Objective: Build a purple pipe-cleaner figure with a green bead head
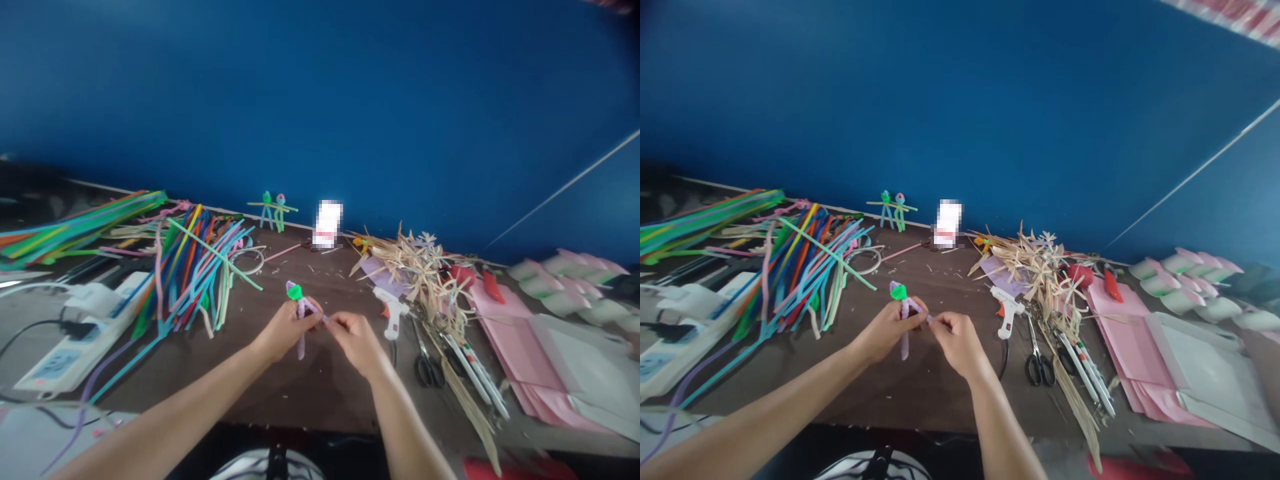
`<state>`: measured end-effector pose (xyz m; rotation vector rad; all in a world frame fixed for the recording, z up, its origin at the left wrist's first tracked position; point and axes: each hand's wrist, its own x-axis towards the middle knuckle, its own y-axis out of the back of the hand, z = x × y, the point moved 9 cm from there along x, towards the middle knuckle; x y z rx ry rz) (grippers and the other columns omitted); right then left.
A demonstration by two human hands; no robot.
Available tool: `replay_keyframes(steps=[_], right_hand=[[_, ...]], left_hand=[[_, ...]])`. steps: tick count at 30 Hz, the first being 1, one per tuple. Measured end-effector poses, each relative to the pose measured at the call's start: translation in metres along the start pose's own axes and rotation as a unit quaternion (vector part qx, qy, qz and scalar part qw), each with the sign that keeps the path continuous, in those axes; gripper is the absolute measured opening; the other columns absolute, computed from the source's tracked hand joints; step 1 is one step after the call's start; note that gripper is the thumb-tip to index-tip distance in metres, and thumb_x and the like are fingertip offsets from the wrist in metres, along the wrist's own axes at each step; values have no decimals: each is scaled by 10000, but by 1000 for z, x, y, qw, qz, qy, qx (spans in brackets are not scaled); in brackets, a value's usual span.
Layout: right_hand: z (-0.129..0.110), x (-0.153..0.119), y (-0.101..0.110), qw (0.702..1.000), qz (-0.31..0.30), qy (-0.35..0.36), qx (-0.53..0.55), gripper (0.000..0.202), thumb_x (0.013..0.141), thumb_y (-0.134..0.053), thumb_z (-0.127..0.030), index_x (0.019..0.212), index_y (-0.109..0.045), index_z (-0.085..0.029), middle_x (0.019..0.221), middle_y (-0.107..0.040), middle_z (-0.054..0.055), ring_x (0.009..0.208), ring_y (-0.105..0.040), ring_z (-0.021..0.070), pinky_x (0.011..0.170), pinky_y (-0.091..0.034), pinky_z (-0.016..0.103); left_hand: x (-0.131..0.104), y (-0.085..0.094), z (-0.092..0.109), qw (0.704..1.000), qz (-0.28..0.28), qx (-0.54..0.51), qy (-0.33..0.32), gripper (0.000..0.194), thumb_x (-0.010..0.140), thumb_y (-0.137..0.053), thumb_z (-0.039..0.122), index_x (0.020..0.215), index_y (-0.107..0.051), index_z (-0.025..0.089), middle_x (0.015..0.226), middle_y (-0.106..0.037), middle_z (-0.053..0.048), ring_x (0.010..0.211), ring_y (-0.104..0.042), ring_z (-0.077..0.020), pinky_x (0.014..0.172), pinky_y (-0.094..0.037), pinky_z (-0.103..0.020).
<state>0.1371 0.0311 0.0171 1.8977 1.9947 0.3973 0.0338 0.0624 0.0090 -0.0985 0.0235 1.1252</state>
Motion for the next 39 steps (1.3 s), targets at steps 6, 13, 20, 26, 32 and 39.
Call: replay_keyframes(steps=[6, 13, 20, 26, 32, 39], right_hand=[[-18, -7, 9, 980, 71, 83, -167, 197, 793, -474, -242, 685, -619, -161, 621, -568, -2, 575, -498, 110, 539, -336, 187], [-32, -14, 6, 940, 112, 158, -282, 155, 784, -484, -171, 705, -617, -184, 640, -562, 11, 585, -531, 116, 559, -359, 191], [-36, -18, 4, 929, 127, 171, -303, 187, 800, -457, -170, 688, -606, -183, 628, -535, 10, 577, -512, 117, 549, -347, 195], [-25, -13, 10, 969, 101, 121, -190, 216, 789, -455, -218, 668, -625, -162, 603, -558, 10, 551, -494, 112, 522, -342, 191], [0, -5, 5, 999, 21, -5, -43, 296, 753, -488, -323, 555, -600, -133, 429, -367, -52, 417, -328, 66, 406, -219, 188], [8, -7, -2, 996, -13, -64, 53, 258, 738, -501, -319, 581, -607, -143, 393, -369, -64, 370, -306, 60, 382, -185, 198]], left_hand=[[1, 3, -21, 992, 23, -102, 77, 166, 622, -646, 241, 723, -587, 124, 575, -533, 20, 512, -481, -87, 499, -389, -207], [0, 1, -28, 981, 18, -159, 106, 118, 588, -671, 220, 639, -610, 133, 523, -542, 14, 479, -479, -84, 476, -389, -210], [1, -1, -44, 959, 32, -242, 142, 157, 545, -714, 179, 643, -607, 118, 533, -543, 17, 498, -488, -74, 514, -431, -206], [-2, -8, -34, 964, -36, -233, 120, 240, 559, -714, 180, 773, -639, 104, 667, -599, -26, 586, -536, -99, 591, -454, -229], [-6, -4, -18, 991, -49, -115, 56, 238, 592, -680, 196, 814, -634, 121, 685, -618, -30, 629, -565, -137, 611, -449, -247], [-7, -5, -6, 998, -66, -18, 9, 134, 664, -608, 196, 786, -618, 144, 666, -593, -8, 652, -556, -135, 607, -427, -222]])
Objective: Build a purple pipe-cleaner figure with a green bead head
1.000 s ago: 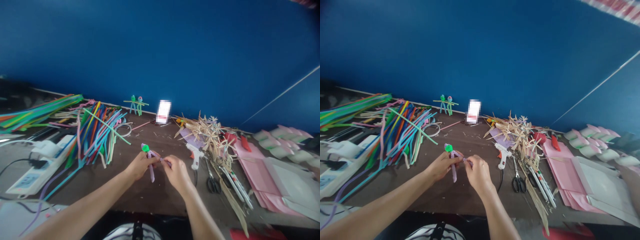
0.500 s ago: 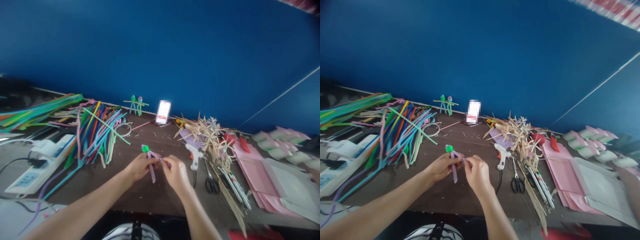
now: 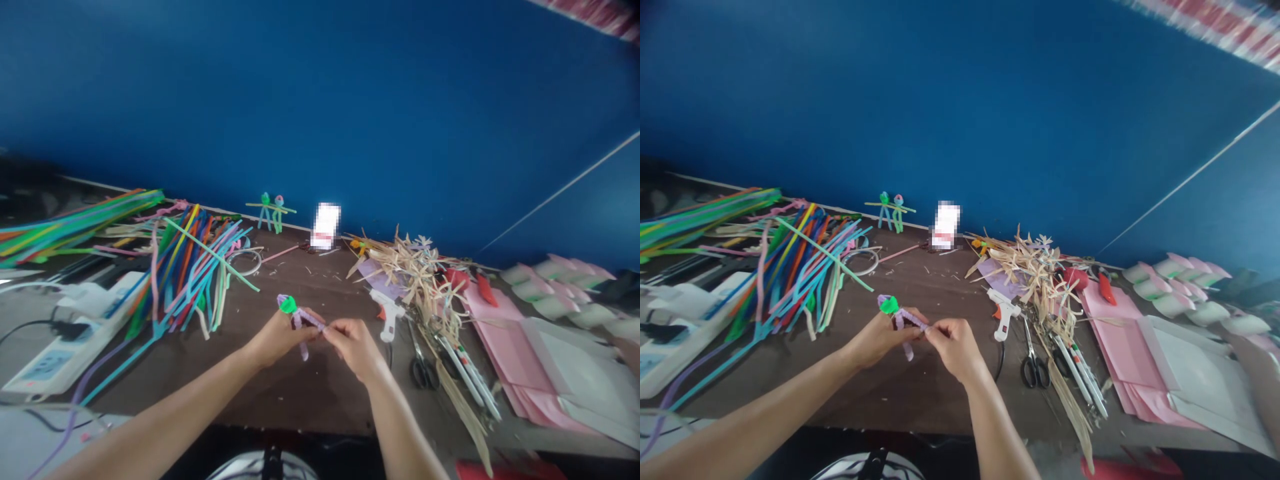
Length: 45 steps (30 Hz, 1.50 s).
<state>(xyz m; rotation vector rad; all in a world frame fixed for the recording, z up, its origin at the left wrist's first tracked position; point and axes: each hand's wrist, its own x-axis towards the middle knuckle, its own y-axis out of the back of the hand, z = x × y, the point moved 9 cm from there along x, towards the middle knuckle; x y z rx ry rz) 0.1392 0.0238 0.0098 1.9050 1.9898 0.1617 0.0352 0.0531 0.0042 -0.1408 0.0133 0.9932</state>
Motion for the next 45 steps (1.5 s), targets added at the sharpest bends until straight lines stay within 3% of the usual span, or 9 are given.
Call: replay_keyframes(steps=[6, 15, 23, 26, 31, 38, 45], right_hand=[[-8, -3, -2, 1000, -1, 6, -3, 285, 747, -492, -316, 523, -549, -148, 383, -354, -67, 358, -274, 53, 377, -182, 198], [-25, -13, 0, 995, 67, 66, -30, 287, 754, -494, -331, 569, -566, -124, 447, -369, -58, 434, -302, 62, 407, -229, 174], [-30, -18, -1, 981, 122, 114, -103, 279, 780, -467, -312, 590, -574, -139, 493, -471, -28, 472, -392, 85, 454, -288, 177], [-30, -18, -3, 975, 128, 124, -131, 267, 792, -457, -295, 626, -604, -146, 544, -544, -3, 499, -442, 99, 496, -324, 183], [-23, -14, -6, 975, 118, 127, -136, 271, 797, -454, -303, 661, -625, -142, 569, -573, 14, 518, -465, 106, 520, -344, 185], [9, -1, -5, 993, 79, 71, -61, 295, 793, -448, -329, 628, -581, -124, 467, -424, -45, 435, -343, 67, 416, -252, 168], [7, -3, -14, 996, 47, 71, -9, 193, 749, -487, -257, 699, -618, -124, 554, -508, -20, 509, -432, 85, 482, -331, 177]], left_hand=[[-2, -2, 2, 1000, -7, -7, -15, 123, 697, -589, 216, 788, -590, 133, 619, -533, 13, 585, -506, -106, 554, -416, -209], [-4, -4, 1, 997, 16, -73, -30, 148, 716, -593, 266, 761, -560, 129, 581, -510, 28, 521, -497, -88, 505, -431, -205], [-6, -4, -7, 990, 44, -132, -13, 127, 726, -578, 238, 780, -553, 127, 586, -538, 12, 500, -520, -89, 463, -437, -196], [-6, -1, -13, 984, 77, -158, 8, 131, 684, -608, 208, 767, -562, 118, 575, -554, 9, 509, -542, -104, 461, -444, -202], [-4, 6, -25, 969, 134, -207, 36, 145, 634, -641, 178, 747, -582, 108, 584, -584, 4, 530, -562, -111, 508, -463, -215], [-1, -4, -39, 964, 42, -250, 77, 297, 601, -693, 151, 884, -622, 97, 775, -643, -57, 718, -594, -154, 656, -471, -245], [4, 4, -51, 966, 85, -230, 79, 189, 623, -695, 222, 751, -612, 110, 667, -637, -35, 646, -593, -143, 615, -466, -244]])
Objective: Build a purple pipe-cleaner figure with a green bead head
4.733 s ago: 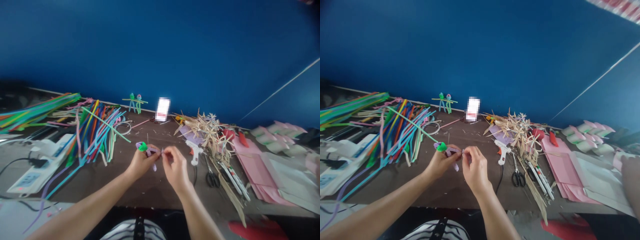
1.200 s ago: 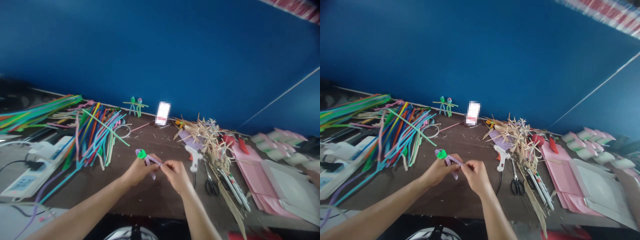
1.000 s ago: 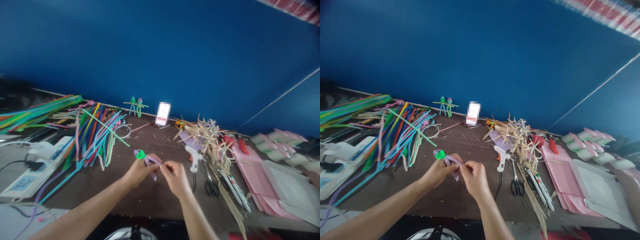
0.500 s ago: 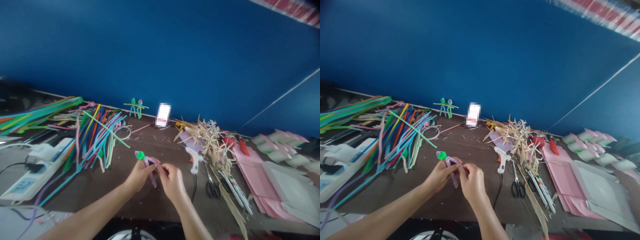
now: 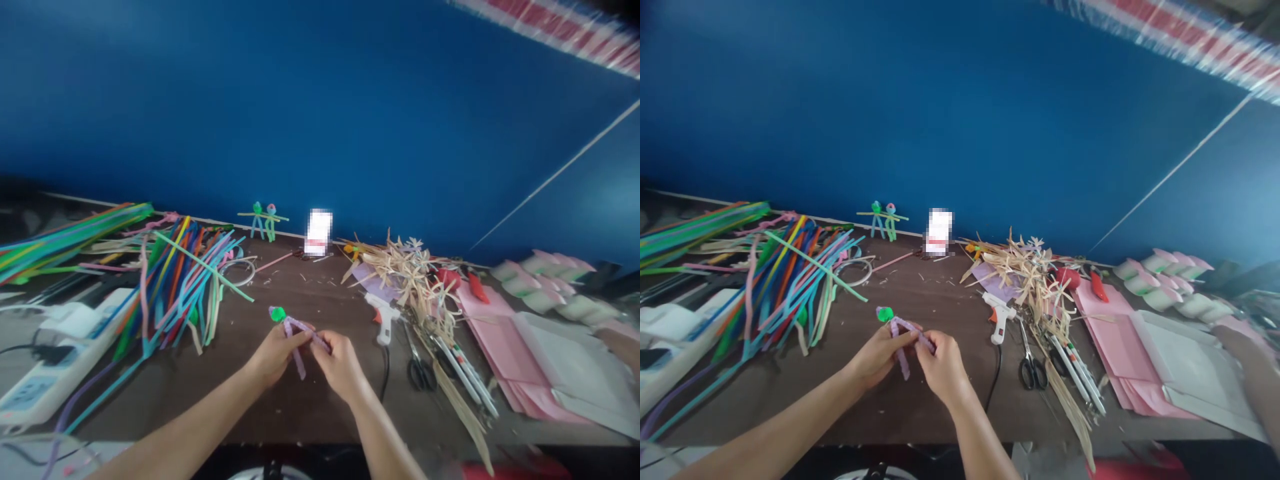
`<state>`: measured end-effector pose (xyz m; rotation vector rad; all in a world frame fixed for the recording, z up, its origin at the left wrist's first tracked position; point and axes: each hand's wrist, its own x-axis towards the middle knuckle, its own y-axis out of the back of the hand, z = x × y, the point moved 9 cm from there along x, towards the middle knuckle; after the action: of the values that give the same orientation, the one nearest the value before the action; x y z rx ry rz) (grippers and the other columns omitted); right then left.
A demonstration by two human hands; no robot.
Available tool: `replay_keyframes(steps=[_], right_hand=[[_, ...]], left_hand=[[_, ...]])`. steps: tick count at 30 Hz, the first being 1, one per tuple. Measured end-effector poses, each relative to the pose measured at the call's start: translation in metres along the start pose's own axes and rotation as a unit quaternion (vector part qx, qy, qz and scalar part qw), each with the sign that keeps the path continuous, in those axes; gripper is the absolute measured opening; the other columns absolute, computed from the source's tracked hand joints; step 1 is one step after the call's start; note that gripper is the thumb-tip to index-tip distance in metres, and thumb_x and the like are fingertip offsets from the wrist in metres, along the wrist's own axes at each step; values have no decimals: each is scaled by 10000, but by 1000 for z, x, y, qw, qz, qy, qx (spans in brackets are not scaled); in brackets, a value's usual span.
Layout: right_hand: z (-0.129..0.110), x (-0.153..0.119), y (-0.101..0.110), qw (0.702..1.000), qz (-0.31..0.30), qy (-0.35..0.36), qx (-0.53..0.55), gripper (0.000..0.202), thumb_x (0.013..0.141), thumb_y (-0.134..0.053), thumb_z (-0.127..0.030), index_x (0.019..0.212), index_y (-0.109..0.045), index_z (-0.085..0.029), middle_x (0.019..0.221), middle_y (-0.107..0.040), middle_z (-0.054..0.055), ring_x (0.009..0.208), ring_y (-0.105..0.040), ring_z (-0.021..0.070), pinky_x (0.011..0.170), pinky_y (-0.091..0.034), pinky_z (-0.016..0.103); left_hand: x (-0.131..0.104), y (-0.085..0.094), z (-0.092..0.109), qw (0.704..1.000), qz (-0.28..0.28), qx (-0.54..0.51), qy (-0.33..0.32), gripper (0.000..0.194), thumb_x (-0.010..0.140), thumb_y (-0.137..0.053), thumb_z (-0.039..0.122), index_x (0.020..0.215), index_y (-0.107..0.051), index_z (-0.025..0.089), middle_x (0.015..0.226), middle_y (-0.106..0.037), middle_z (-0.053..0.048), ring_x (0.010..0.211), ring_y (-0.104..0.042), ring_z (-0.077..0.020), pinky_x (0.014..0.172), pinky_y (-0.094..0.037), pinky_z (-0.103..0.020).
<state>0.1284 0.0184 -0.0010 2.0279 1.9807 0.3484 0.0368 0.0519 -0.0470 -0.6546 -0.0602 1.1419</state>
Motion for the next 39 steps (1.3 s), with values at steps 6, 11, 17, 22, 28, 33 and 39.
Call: replay_keyframes(steps=[6, 11, 17, 22, 28, 33, 39], right_hand=[[28, -7, -17, 979, -61, -105, 163, 250, 705, -543, -335, 843, -595, -133, 563, -511, -35, 414, -442, 60, 424, -366, 180], [44, -10, -24, 947, -47, -167, 269, 318, 643, -595, -436, 713, -560, -128, 512, -528, -33, 380, -482, 70, 388, -377, 182], [56, -9, -30, 914, 8, -179, 363, 277, 622, -633, -381, 692, -530, -134, 527, -523, -41, 410, -504, 67, 368, -396, 161], [62, -8, -31, 913, 38, -189, 360, 273, 619, -635, -378, 683, -518, -140, 538, -518, -48, 403, -508, 64, 352, -406, 157], [63, -5, -34, 942, 48, -180, 278, 229, 657, -580, -331, 735, -513, -127, 512, -522, -51, 356, -506, 65, 327, -397, 156], [63, -3, -37, 957, 51, -176, 226, 234, 646, -577, -323, 750, -488, -134, 484, -498, -69, 300, -471, 58, 272, -342, 136], [61, -5, -35, 944, 45, -176, 274, 342, 668, -571, -366, 909, -448, -157, 533, -488, -80, 306, -458, 54, 274, -347, 144]], left_hand=[[16, 12, 5, 997, -20, 53, 46, 177, 565, -730, 190, 659, -611, 98, 556, -590, 2, 513, -522, -82, 509, -412, -195], [16, 2, 4, 991, -87, 51, 94, 219, 556, -738, 183, 725, -626, 100, 654, -632, -30, 602, -573, -128, 616, -454, -261], [13, -2, -9, 981, -106, -124, 108, 362, 723, -587, 377, 986, -565, 129, 875, -659, -113, 809, -608, -203, 792, -424, -356], [12, -7, -9, 970, -116, -173, 123, 343, 799, -463, 375, 1037, -529, 137, 970, -634, -128, 931, -580, -238, 841, -394, -406], [16, -7, -7, 978, -98, -158, 96, 240, 794, -474, 211, 955, -578, 66, 880, -654, -140, 890, -598, -235, 841, -404, -371], [19, -8, -10, 978, -80, -168, 93, 216, 787, -466, 196, 905, -598, 73, 715, -633, -89, 737, -611, -197, 702, -449, -320], [25, 6, -5, 991, -48, -90, 88, 238, 778, -495, 235, 946, -591, 96, 760, -634, -93, 703, -601, -182, 672, -441, -307]])
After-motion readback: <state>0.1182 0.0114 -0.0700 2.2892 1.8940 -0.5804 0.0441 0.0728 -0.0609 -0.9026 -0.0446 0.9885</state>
